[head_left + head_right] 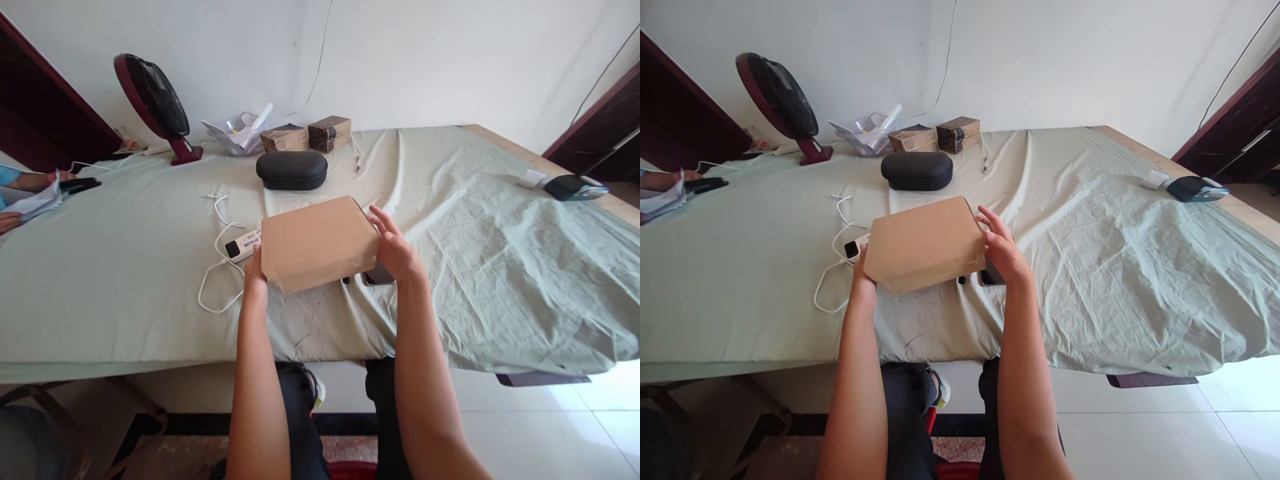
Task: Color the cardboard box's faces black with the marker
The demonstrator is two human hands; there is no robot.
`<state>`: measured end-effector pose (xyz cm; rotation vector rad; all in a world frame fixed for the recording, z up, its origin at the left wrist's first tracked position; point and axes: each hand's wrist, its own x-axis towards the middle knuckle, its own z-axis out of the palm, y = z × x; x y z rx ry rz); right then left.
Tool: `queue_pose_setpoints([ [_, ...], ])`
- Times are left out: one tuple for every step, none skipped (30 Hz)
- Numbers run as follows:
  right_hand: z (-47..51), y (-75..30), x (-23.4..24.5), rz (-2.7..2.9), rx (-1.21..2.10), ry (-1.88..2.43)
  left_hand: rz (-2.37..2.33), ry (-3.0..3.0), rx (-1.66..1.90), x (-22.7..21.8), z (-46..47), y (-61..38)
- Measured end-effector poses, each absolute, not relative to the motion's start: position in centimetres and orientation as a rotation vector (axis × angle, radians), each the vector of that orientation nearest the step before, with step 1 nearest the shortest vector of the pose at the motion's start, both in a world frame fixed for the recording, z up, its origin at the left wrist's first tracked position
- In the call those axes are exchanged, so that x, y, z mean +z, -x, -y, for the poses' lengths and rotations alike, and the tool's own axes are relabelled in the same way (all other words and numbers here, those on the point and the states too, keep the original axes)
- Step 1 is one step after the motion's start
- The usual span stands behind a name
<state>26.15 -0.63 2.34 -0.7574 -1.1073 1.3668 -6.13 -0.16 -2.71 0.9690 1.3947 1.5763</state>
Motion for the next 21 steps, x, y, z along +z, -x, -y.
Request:
queue_pose_setpoints([
  [0.6,-26.1,2.3,1.114,1.353,0.786,-1.348,-0.979,1.556,-2.7,0.3,6.1],
  [0.7,-26.0,2.3,1.122,1.344,0.807,-1.295,-1.012,1.537,-2.7,0.4,6.1],
  [0.7,-25.8,2.3,1.133,1.335,0.821,-1.243,-1.064,1.521,-2.6,0.5,6.1],
  [0.8,-25.7,2.3,1.15,1.328,0.828,-1.203,-1.117,1.511,-2.5,0.6,6.0],
  [0.8,-25.5,2.4,1.171,1.322,0.826,-1.181,-1.158,1.511,-2.3,0.7,5.8],
  [0.8,-25.4,2.4,1.193,1.314,0.815,-1.17,-1.188,1.514,-2.2,0.8,5.7],
  [0.8,-25.2,2.5,1.212,1.304,0.798,-1.165,-1.212,1.523,-2.0,0.8,5.5],
  [0.8,-25.1,2.5,1.223,1.289,0.784,-1.164,-1.233,1.538,-1.9,0.8,5.4],
  [0.8,-25.1,2.4,1.227,1.277,0.778,-1.162,-1.255,1.561,-1.9,0.8,5.3],
  [0.7,-25.0,2.3,1.225,1.267,0.782,-1.154,-1.283,1.582,-1.8,0.8,5.3],
  [0.6,-25.0,2.2,1.214,1.26,0.793,-1.138,-1.321,1.598,-1.8,0.8,5.3],
  [0.4,-24.9,2.0,1.194,1.256,0.806,-1.115,-1.365,1.606,-1.8,0.8,5.3],
  [0.2,-24.8,1.8,1.167,1.253,0.815,-1.09,-1.409,1.604,-1.8,0.9,5.4],
  [0.0,-24.7,1.7,1.137,1.252,0.818,-1.066,-1.449,1.594,-1.9,0.9,5.5],
  [-0.2,-24.5,1.5,1.106,1.254,0.813,-1.044,-1.486,1.579,-1.9,0.9,5.5],
  [-0.3,-24.3,1.5,1.078,1.258,0.805,-1.026,-1.517,1.567,-2.0,0.9,5.6],
  [-0.4,-24.1,1.5,1.057,1.268,0.799,-1.013,-1.545,1.564,-2.1,0.9,5.6],
  [-0.5,-23.9,1.5,1.047,1.281,0.797,-1.005,-1.571,1.578,-2.2,0.8,5.6],
  [-0.4,-23.8,1.6,1.045,1.293,0.798,-1.001,-1.6,1.6,-2.3,0.7,5.6],
  [-0.4,-23.7,1.8,1.051,1.304,0.804,-1.009,-1.633,1.627,-2.5,0.5,5.6],
  [-0.2,-23.6,1.9,1.062,1.31,0.81,-1.034,-1.668,1.657,-2.6,0.4,5.6],
])
